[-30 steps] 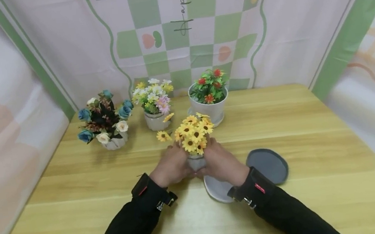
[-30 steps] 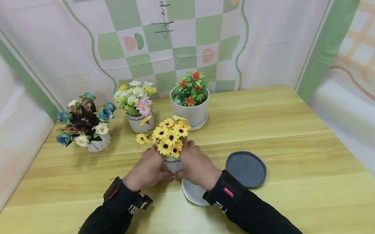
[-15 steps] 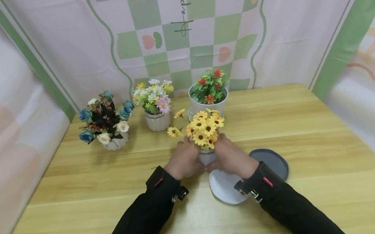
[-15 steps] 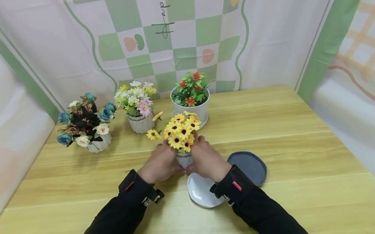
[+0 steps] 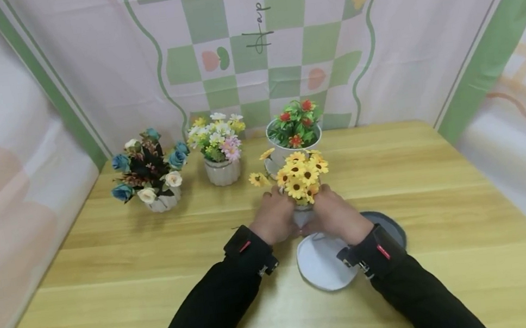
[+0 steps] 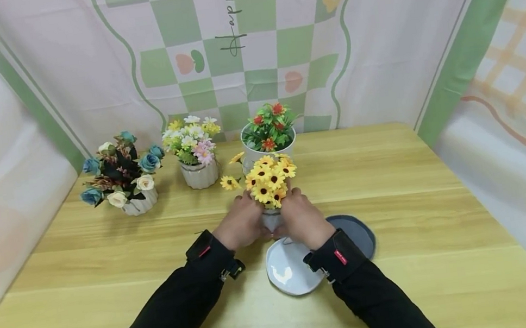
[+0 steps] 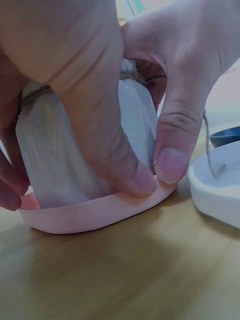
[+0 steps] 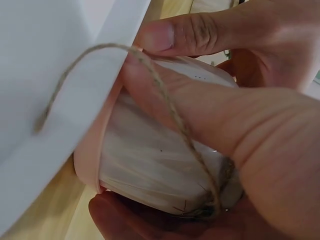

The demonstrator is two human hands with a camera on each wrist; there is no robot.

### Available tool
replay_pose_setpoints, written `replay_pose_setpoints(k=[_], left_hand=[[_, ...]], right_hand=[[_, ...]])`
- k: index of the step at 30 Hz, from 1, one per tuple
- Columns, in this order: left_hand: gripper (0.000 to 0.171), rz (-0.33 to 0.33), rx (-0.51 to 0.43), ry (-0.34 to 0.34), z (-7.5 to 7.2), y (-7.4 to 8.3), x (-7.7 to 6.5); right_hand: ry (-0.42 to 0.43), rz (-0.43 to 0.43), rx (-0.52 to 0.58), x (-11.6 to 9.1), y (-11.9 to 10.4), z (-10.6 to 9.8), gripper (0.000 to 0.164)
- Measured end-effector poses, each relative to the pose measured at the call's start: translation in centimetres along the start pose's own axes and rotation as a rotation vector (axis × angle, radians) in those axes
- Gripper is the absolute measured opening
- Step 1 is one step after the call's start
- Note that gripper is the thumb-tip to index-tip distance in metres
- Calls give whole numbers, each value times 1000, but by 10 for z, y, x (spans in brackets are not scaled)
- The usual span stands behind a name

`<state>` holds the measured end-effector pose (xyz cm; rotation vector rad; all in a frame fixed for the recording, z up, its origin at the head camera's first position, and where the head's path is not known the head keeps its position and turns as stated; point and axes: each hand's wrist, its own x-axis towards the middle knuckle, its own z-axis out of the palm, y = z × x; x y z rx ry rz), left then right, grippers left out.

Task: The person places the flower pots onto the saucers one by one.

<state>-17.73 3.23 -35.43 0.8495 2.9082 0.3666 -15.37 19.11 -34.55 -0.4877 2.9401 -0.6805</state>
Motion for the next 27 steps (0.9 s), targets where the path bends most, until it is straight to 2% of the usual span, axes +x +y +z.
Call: replay_pose_setpoints(k=[9,15,22,27], left_hand=[[46,23,58,17,-3,2,8],[50,39,74,30,-3,-3,18],[51,21,38,61,-2,-6,27],[55,10,54,68,0,-7,37]], right_hand=[[41,-27,35,6,8,2,94],[39,1,34,12,10,2,91],[72,-69,28,23,15,-2,78],[59,-41,24,31,19,-3,83]])
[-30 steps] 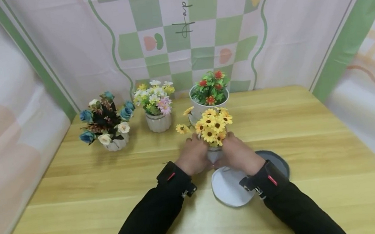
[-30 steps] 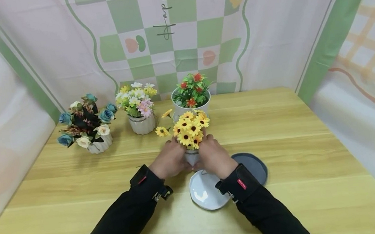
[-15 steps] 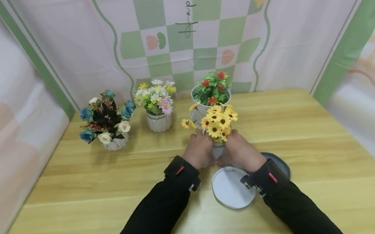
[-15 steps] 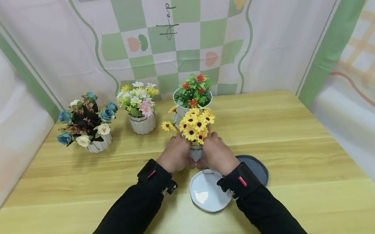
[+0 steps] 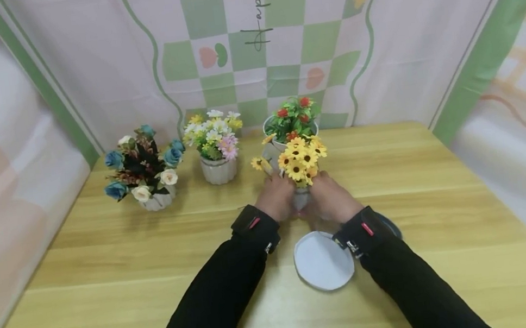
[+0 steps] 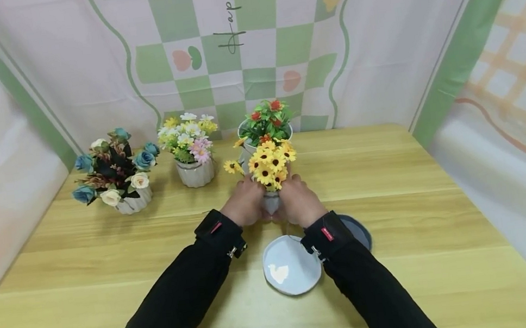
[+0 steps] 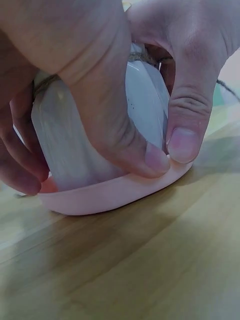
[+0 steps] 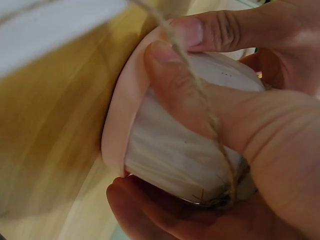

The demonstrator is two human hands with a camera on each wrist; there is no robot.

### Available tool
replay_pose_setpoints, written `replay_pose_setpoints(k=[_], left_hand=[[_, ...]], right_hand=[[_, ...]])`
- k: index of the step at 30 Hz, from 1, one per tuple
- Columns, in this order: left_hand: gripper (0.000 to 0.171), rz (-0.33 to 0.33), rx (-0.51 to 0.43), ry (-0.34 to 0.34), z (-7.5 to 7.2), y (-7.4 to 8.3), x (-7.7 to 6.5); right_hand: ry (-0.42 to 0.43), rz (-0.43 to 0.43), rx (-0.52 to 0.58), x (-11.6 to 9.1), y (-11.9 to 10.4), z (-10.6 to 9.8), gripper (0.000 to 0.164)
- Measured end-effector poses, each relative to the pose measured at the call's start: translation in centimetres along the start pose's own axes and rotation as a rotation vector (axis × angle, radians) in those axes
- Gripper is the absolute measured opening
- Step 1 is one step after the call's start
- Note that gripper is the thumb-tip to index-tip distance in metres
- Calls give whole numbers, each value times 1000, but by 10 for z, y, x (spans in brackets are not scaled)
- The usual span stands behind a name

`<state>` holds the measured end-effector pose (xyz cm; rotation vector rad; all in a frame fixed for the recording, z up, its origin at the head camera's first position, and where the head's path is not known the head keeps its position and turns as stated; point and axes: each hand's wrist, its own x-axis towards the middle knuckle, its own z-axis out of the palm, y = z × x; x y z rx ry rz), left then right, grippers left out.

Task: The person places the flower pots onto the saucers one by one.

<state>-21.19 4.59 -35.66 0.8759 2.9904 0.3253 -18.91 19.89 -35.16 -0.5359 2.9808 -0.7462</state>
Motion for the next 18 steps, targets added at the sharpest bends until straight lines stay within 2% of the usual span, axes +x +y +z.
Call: replay_pose_setpoints(k=[9,18], left_hand=[[56,-23,44,12,-3,-2,12],[64,-126,-24,-35,-6,-3,23]], right_hand=[[-35,98,-16,17,4,-1,69],[-36,87,3,28,6,-5,80]])
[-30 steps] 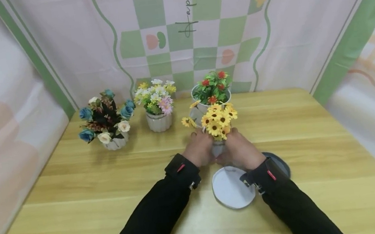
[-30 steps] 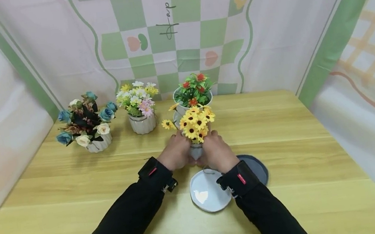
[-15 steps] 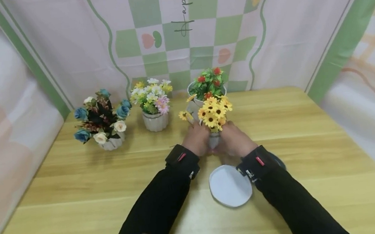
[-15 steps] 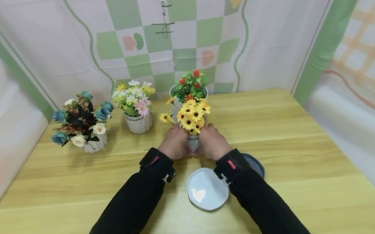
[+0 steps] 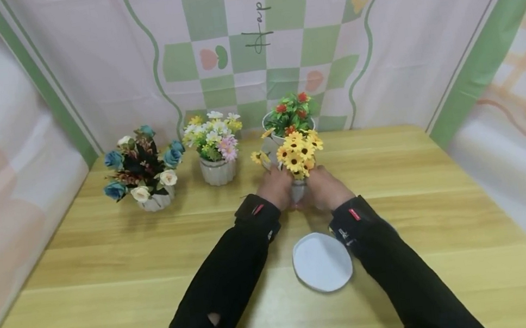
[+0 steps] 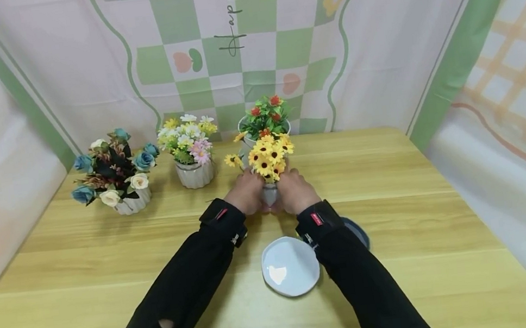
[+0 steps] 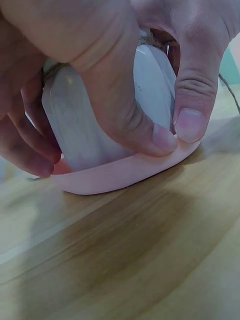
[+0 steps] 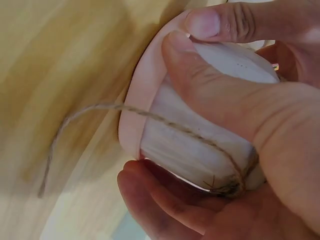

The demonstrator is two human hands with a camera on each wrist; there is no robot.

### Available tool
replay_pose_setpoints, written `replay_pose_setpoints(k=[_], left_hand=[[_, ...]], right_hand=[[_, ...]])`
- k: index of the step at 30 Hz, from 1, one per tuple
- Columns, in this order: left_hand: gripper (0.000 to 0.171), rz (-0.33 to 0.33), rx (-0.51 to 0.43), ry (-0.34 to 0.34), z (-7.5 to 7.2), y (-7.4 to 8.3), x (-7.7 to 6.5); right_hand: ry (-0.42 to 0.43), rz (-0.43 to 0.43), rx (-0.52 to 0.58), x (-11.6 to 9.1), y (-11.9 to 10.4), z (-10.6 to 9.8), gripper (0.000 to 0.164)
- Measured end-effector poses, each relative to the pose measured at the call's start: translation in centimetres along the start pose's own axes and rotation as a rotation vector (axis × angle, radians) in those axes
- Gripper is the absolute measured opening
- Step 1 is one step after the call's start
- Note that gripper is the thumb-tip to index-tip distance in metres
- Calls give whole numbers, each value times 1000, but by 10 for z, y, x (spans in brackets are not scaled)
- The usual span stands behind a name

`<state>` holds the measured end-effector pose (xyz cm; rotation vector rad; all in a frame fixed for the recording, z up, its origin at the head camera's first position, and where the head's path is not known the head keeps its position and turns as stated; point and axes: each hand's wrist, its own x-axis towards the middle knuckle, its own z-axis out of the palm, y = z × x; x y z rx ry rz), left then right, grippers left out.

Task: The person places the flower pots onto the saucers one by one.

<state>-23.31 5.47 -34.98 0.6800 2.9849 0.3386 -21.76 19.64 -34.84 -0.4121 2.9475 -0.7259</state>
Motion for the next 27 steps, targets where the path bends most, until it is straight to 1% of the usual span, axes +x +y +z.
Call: replay_pose_setpoints(k=[2,4,9,13,20,24,27], left_hand=[[67,-14,-12,-10,0,0,3],[68,-21,-10,-16,0,0,6],[65,-21,5,-5,-2,-1,11],[67,-33,-10,-9,-5,-1,14],[70,-63,-35,-59,-5,-3,24],[70,-74,-50,-72,-4,-5,31],[70,-76,-46,-73,-4,-5,33]], right_hand=[[-12,19,-5,3,0,-1,81],[-20,20,-22,5,0,-2,83],[-17,3,-55,11,0,-5,87],[-23,8,-92,15,1,-6,83],[-49,78,-89,23,0,-7,88],[-45,99,-113,27,1,-8,87],[-40,118,-126,30,1,-8,84]])
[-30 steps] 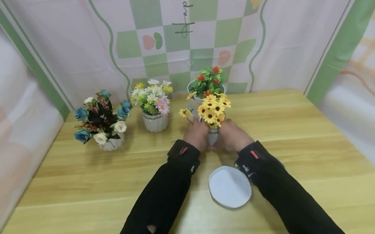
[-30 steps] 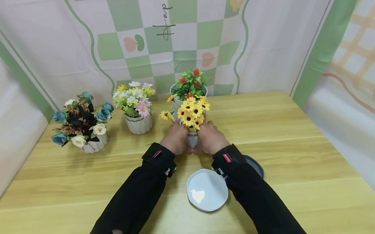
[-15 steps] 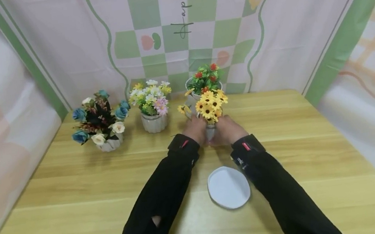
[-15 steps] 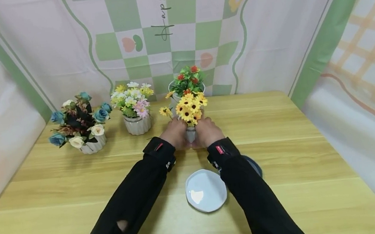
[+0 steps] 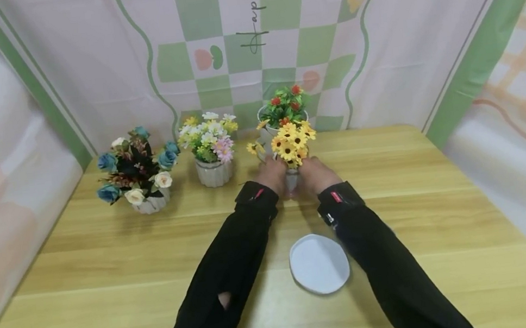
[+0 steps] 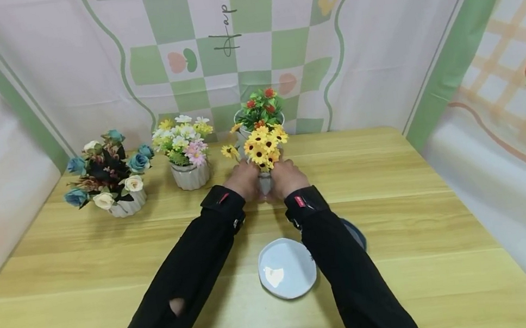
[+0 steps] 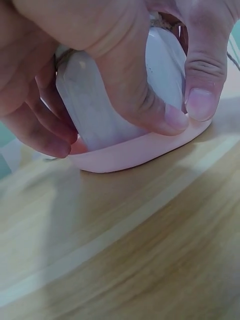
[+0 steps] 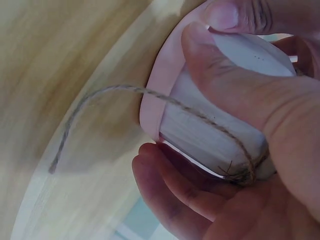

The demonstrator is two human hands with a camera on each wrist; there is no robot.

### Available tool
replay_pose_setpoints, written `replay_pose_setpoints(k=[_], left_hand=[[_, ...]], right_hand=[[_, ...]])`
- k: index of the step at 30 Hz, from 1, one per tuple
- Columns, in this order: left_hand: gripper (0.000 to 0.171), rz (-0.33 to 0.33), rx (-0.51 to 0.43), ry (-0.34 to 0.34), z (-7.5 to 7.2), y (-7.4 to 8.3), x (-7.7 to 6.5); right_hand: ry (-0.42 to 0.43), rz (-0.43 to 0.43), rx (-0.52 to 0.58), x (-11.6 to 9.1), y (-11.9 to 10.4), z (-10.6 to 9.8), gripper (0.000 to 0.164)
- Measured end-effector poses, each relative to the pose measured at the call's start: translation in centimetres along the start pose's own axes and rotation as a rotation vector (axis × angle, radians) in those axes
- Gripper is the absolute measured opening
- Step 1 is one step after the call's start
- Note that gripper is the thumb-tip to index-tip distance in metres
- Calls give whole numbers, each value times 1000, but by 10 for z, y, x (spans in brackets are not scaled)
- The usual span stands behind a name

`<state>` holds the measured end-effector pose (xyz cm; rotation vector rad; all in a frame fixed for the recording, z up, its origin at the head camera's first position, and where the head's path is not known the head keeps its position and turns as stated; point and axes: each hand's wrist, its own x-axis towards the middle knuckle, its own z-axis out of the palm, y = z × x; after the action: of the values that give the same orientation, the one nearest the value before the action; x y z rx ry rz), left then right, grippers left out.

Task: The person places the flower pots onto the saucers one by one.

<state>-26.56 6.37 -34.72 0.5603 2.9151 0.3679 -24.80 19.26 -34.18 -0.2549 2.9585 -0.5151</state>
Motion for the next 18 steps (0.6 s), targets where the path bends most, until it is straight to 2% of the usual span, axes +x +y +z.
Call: replay_pose_setpoints(k=[12,18], left_hand=[[73,-2,-25,27,-10,3,3],[75,-4,-77,-3,1,-8,17]], right_hand=[[37,16,29,1,1,-8,66],[-14,38,77,2,7,-4,58]])
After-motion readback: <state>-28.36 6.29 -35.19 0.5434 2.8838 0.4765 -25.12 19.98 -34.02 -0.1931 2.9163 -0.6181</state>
